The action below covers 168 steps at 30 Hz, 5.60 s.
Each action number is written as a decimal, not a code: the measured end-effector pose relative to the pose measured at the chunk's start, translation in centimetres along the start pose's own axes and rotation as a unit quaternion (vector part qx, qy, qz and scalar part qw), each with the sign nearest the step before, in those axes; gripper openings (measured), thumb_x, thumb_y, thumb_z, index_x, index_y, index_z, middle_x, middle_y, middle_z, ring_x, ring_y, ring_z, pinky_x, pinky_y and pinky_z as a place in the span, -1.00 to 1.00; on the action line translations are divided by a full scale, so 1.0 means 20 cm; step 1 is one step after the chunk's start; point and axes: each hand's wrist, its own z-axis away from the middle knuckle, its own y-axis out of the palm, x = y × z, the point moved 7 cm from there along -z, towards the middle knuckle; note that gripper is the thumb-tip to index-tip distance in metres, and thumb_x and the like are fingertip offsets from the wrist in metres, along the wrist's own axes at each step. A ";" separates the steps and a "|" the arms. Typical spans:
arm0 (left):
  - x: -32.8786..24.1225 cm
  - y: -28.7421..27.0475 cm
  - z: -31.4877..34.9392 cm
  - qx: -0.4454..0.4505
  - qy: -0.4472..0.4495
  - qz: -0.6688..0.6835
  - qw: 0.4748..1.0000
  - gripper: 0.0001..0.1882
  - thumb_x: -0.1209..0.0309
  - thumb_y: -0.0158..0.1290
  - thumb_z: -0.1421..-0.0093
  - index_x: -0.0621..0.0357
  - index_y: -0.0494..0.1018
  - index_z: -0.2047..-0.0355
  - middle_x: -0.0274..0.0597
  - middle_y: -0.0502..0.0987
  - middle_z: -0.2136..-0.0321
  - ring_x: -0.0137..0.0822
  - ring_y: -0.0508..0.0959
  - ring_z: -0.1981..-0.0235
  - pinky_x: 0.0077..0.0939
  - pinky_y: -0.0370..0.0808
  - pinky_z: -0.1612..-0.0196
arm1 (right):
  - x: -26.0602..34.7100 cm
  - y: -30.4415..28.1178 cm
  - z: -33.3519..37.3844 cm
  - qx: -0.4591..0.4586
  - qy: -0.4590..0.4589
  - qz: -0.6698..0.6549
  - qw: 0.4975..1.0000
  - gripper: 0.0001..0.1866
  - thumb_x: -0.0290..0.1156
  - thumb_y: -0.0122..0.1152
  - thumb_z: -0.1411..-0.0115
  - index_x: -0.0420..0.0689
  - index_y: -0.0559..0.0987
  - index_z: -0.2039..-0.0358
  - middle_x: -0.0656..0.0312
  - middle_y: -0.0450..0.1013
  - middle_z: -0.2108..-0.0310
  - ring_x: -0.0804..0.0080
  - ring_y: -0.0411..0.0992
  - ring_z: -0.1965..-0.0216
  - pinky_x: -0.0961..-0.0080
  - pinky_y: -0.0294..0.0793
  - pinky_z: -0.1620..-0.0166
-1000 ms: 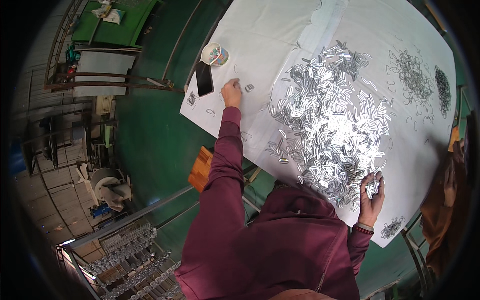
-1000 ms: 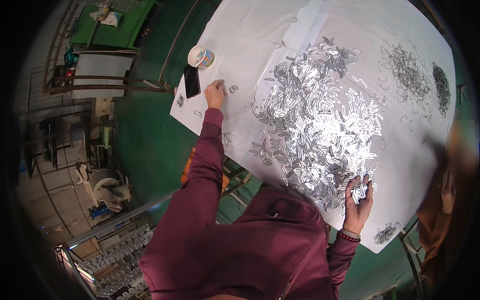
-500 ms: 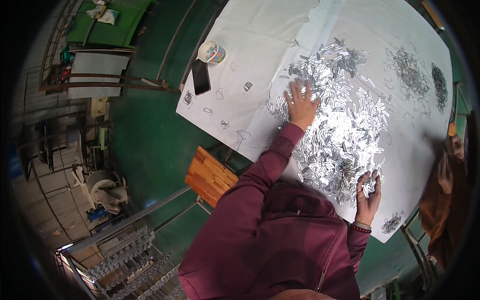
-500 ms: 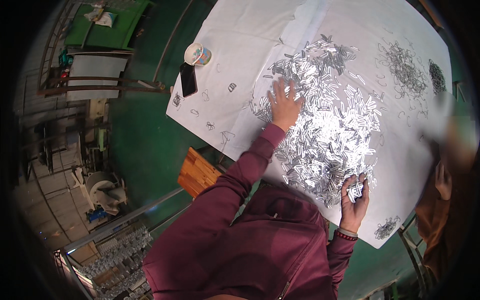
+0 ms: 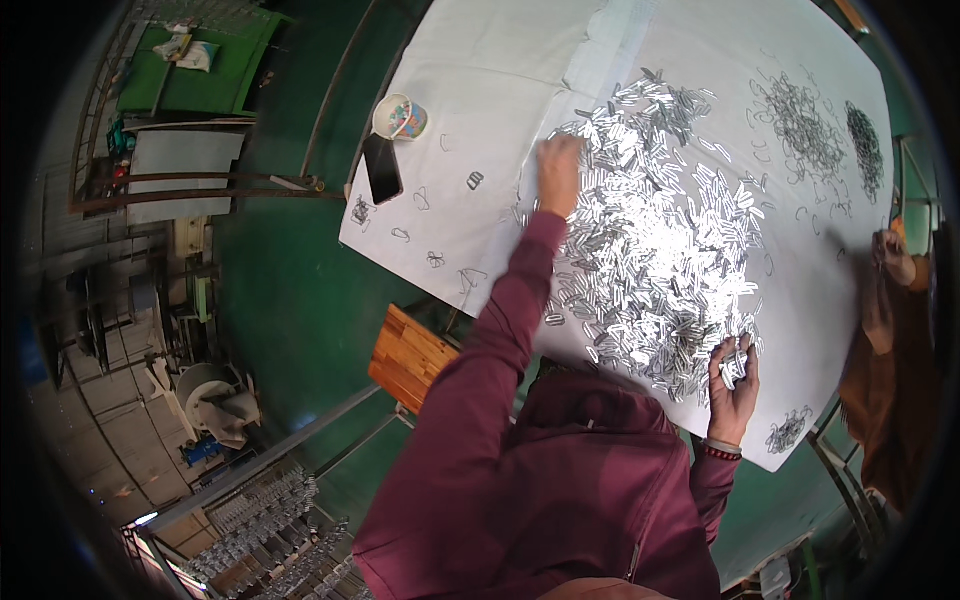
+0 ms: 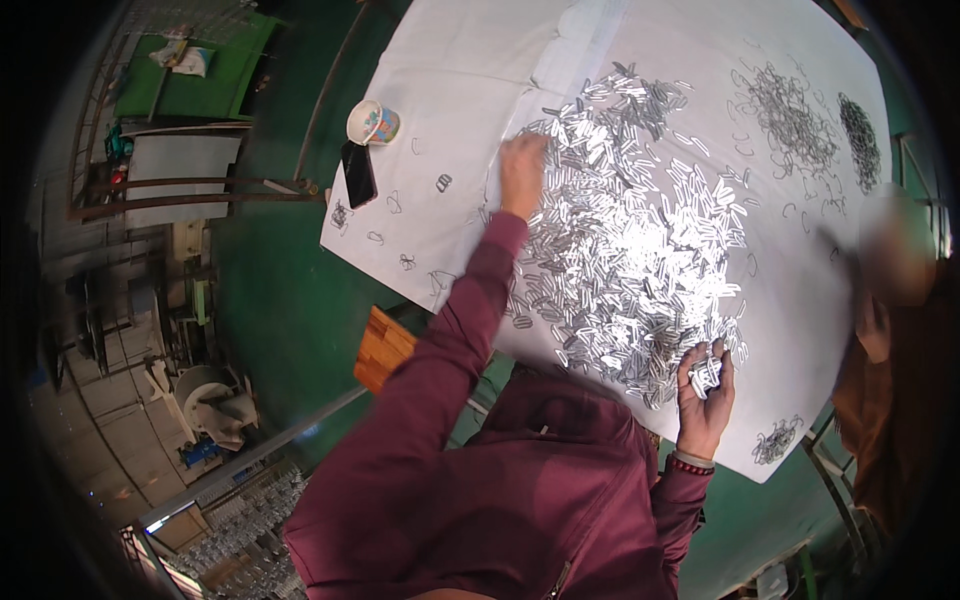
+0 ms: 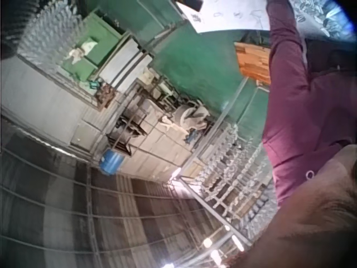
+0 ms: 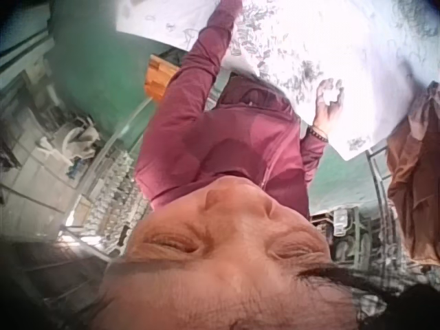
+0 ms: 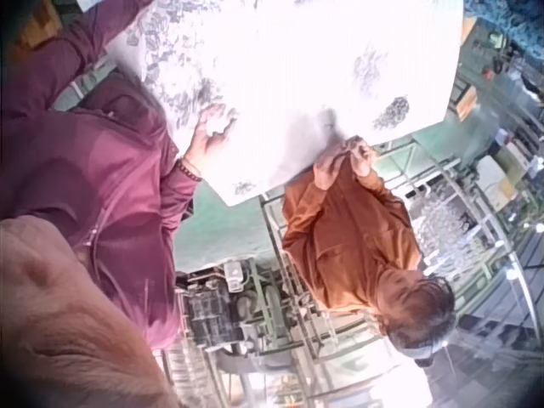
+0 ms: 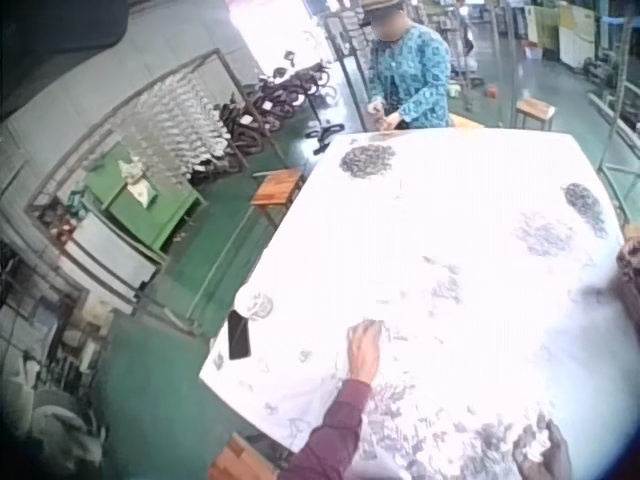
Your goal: The person sorts small silver metal parts on a white table, picking them up and placing them into a black container. Another person also sorts parts at the same table. The camera wearer continues the repetitive sorting throughout the clip.
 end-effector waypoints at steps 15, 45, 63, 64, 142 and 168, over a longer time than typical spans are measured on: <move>-0.08 0.01 0.01 0.330 -0.051 0.089 0.938 -0.83 0.42 0.13 -0.04 0.23 0.58 0.36 -0.02 0.59 0.47 -0.15 0.58 0.46 -0.38 0.48 0.31 | 0.05 -0.08 -0.04 -0.025 -0.009 0.038 0.999 -0.72 -0.32 -0.06 -0.32 -0.24 0.45 0.10 -0.04 0.42 0.20 0.20 0.41 0.12 0.23 0.46 -0.01; -0.15 0.18 0.02 0.205 -0.051 0.017 0.977 -0.83 0.40 0.21 0.04 0.17 0.59 0.40 -0.07 0.56 0.46 -0.05 0.54 0.39 -0.23 0.46 0.29 | 0.08 -0.07 -0.03 -0.018 -0.005 0.005 1.000 -0.72 -0.33 -0.07 -0.32 -0.24 0.44 0.09 -0.03 0.39 0.19 0.20 0.39 0.11 0.23 0.46 0.00; -0.18 0.15 0.09 0.252 -0.195 0.168 0.933 -0.84 0.55 0.13 -0.04 0.33 0.50 0.33 -0.07 0.56 0.42 -0.29 0.55 0.49 -0.48 0.51 0.43 | -0.05 0.03 -0.04 -0.006 0.010 0.039 0.999 -0.74 -0.33 -0.04 -0.30 -0.26 0.41 0.13 -0.05 0.38 0.22 0.15 0.38 0.14 0.20 0.46 0.02; -0.18 0.15 0.10 0.264 -0.228 0.212 0.913 -0.81 0.56 0.12 -0.05 0.35 0.50 0.29 -0.08 0.57 0.43 -0.33 0.56 0.53 -0.53 0.52 0.45 | -0.08 0.05 -0.06 0.009 0.021 0.043 0.999 -0.74 -0.34 -0.04 -0.30 -0.26 0.40 0.12 -0.06 0.37 0.21 0.15 0.37 0.13 0.20 0.45 0.02; -0.49 0.41 0.04 0.222 0.192 -0.036 0.955 -0.79 0.39 0.06 -0.14 0.31 0.41 0.32 0.02 0.46 0.38 0.01 0.44 0.27 -0.15 0.33 0.15 | 0.06 -0.72 0.69 0.145 -0.131 -0.133 0.972 -0.71 -0.30 0.04 -0.25 -0.27 0.44 0.16 -0.10 0.43 0.17 0.06 0.43 0.14 0.16 0.48 0.04; -0.18 0.06 0.20 0.305 0.021 0.007 0.952 -0.70 0.34 0.12 -0.06 0.28 0.53 0.23 -0.03 0.58 0.30 -0.18 0.55 0.28 -0.25 0.48 0.18 | 0.46 -2.40 2.10 -0.513 -0.635 0.031 0.576 -0.62 -0.42 -0.11 -0.23 -0.20 0.27 -0.07 0.08 0.23 0.01 0.22 0.24 0.04 0.09 0.44 0.03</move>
